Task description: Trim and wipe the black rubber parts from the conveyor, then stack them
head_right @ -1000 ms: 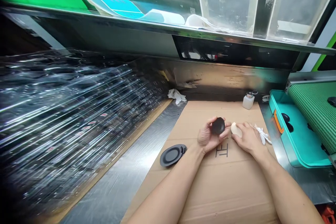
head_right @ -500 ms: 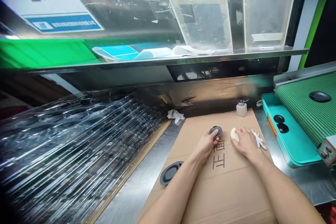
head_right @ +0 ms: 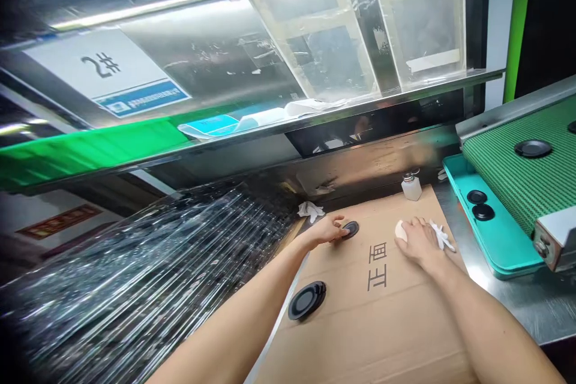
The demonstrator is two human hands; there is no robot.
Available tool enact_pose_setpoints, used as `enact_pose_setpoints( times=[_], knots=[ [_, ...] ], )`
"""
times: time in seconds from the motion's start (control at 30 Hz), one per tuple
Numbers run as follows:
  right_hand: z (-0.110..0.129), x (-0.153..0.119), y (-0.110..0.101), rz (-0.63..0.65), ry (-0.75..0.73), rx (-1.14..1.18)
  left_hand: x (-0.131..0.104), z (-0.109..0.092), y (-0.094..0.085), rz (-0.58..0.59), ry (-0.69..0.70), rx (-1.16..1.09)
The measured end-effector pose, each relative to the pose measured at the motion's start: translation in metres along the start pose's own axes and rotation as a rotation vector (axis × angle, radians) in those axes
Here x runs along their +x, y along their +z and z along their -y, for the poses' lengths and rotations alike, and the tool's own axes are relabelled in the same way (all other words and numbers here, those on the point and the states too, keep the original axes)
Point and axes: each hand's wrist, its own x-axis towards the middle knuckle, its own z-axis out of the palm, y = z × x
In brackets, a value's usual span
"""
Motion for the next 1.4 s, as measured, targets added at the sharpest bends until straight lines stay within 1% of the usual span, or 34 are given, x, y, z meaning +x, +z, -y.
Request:
enact_pose_setpoints(
  times=[0.1,0.23,0.27,0.33,0.4,0.43,0.47,0.53,0.6,0.67,0.73,0.87,1.1,1.23,1.33,1.37,1.4],
  knots=[
    [-0.001,0.001,0.001,0.002,-0.005,-0.008,0.000,0.012,0.001,-0.029,0.038,0.082],
    [-0.002,0.002,0.004,-0.007,-0.004,-0.025,-0.004,0.023,0.009,-0.107,0.214,0.257],
    [-0.003,0.002,0.005,-0.011,-0.004,-0.024,-0.005,0.024,0.012,-0.120,0.249,0.277],
    [-0.004,0.002,0.007,-0.014,-0.004,-0.017,-0.008,0.021,0.016,-0.127,0.276,0.267],
    [-0.005,0.003,0.008,-0.019,-0.006,-0.009,-0.016,0.014,0.018,-0.095,0.288,0.199],
    [-0.005,0.003,0.008,-0.023,-0.006,-0.007,-0.022,0.010,0.018,-0.048,0.290,0.098],
    [-0.006,0.003,0.008,-0.027,-0.010,-0.007,-0.029,0.005,0.017,0.022,0.285,-0.061],
    [-0.006,0.003,0.008,-0.033,-0.018,-0.010,-0.049,-0.003,0.015,0.237,0.242,-0.492],
    [-0.006,0.003,0.007,-0.032,-0.019,-0.015,-0.070,-0.008,0.014,0.461,0.160,-0.881],
    [-0.005,0.003,0.006,-0.027,-0.015,-0.016,-0.089,-0.010,0.014,0.617,0.083,-1.100],
    [-0.005,0.003,0.005,-0.020,-0.011,-0.016,-0.103,-0.010,0.017,0.696,0.038,-1.192],
    [-0.005,0.004,0.004,-0.014,-0.010,-0.028,-0.113,-0.008,0.025,0.751,0.029,-1.252],
    [-0.007,0.005,0.005,-0.017,-0.014,-0.035,-0.111,-0.003,0.028,0.837,0.079,-1.241],
    [-0.007,0.007,0.005,-0.015,-0.014,-0.041,-0.113,-0.001,0.031,0.821,0.106,-1.213],
    [-0.007,0.007,0.005,-0.018,-0.017,-0.042,-0.116,-0.003,0.033,0.795,0.115,-1.149],
    [-0.006,0.007,0.005,-0.018,-0.017,-0.042,-0.115,-0.005,0.032,0.768,0.127,-1.094],
    [-0.006,0.007,0.005,-0.017,-0.015,-0.040,-0.112,-0.006,0.031,0.713,0.152,-1.010]
  ],
)
